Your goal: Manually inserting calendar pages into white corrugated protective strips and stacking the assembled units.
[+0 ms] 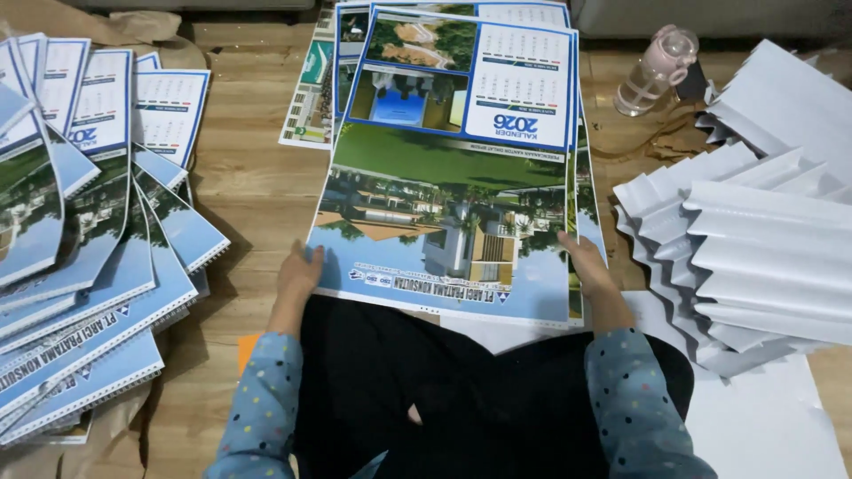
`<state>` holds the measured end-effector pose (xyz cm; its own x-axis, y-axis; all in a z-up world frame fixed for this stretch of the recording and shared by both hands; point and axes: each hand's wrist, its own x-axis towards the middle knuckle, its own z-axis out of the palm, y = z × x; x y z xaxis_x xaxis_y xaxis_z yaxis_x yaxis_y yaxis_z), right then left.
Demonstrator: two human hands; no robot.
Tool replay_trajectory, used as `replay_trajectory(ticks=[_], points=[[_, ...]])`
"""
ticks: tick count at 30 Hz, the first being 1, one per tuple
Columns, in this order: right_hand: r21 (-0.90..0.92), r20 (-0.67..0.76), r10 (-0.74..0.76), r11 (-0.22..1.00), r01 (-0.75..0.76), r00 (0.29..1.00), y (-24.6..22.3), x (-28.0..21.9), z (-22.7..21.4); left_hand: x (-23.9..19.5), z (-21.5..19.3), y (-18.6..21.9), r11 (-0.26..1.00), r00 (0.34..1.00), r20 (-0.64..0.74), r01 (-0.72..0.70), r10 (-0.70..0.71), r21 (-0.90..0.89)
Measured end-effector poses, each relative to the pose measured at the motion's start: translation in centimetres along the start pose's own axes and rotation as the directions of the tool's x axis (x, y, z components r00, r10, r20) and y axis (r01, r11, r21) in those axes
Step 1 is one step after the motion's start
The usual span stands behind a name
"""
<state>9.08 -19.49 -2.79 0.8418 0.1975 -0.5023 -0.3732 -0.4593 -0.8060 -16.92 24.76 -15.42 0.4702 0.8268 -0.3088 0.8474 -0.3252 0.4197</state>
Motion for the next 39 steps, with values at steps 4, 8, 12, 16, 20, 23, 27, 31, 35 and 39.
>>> replay_trajectory(ticks=[4,8,12,16,20,23,27,31,35,39], points=[[-0.153,0.003,-0.083,0.985,0.083,0.997,3.2,7.6,0.1,-7.8,-4.4,7.5,0.978,0.997,-0.020,-0.071,0.077,0.197],[-0.049,0.026,-0.028,0.998,0.029,0.999,4.1,11.7,-1.5,-4.0,-4.9,4.5,0.993,0.999,0.023,0.031,-0.029,-0.116],[0.066,0.135,0.197,0.976,-0.208,0.971,2.0,12.3,-2.0,-5.5,-9.3,8.3,0.678,0.928,0.357,0.332,-0.110,-0.655],[-0.159,0.121,0.057,0.987,-0.038,0.991,-4.8,5.1,-0.1,-7.0,-11.9,12.2,0.689,0.884,0.468,0.352,-0.022,-0.634],[-0.238,-0.114,-0.146,0.964,0.116,0.983,-2.0,9.9,0.1,-3.3,-8.8,12.2,0.671,0.949,0.268,0.091,0.165,-0.736],[-0.208,-0.145,-0.325,0.933,0.293,0.934,-4.3,7.4,1.0,-3.3,-8.6,14.3,0.663,0.932,0.038,-0.228,0.361,-0.713],[-0.121,-0.205,-0.613,0.790,0.601,0.763,-7.8,2.3,0.1,-6.7,-11.0,16.8,0.649,0.857,-0.188,-0.491,0.480,-0.581],[-0.079,-0.256,-0.813,0.557,0.826,0.523,-9.6,-0.4,-1.4,-9.4,-12.7,17.7,0.558,0.752,-0.369,-0.655,0.546,-0.509],[-0.175,-0.350,-0.911,0.292,0.940,0.218,-9.7,0.1,-2.3,-10.2,-13.9,19.9,0.374,0.642,-0.545,-0.763,0.540,-0.528],[-0.056,-0.349,-0.908,0.269,0.962,0.233,-11.6,-2.2,-3.9,-9.7,-16.8,22.0,0.113,0.584,-0.645,-0.778,0.493,-0.618]])
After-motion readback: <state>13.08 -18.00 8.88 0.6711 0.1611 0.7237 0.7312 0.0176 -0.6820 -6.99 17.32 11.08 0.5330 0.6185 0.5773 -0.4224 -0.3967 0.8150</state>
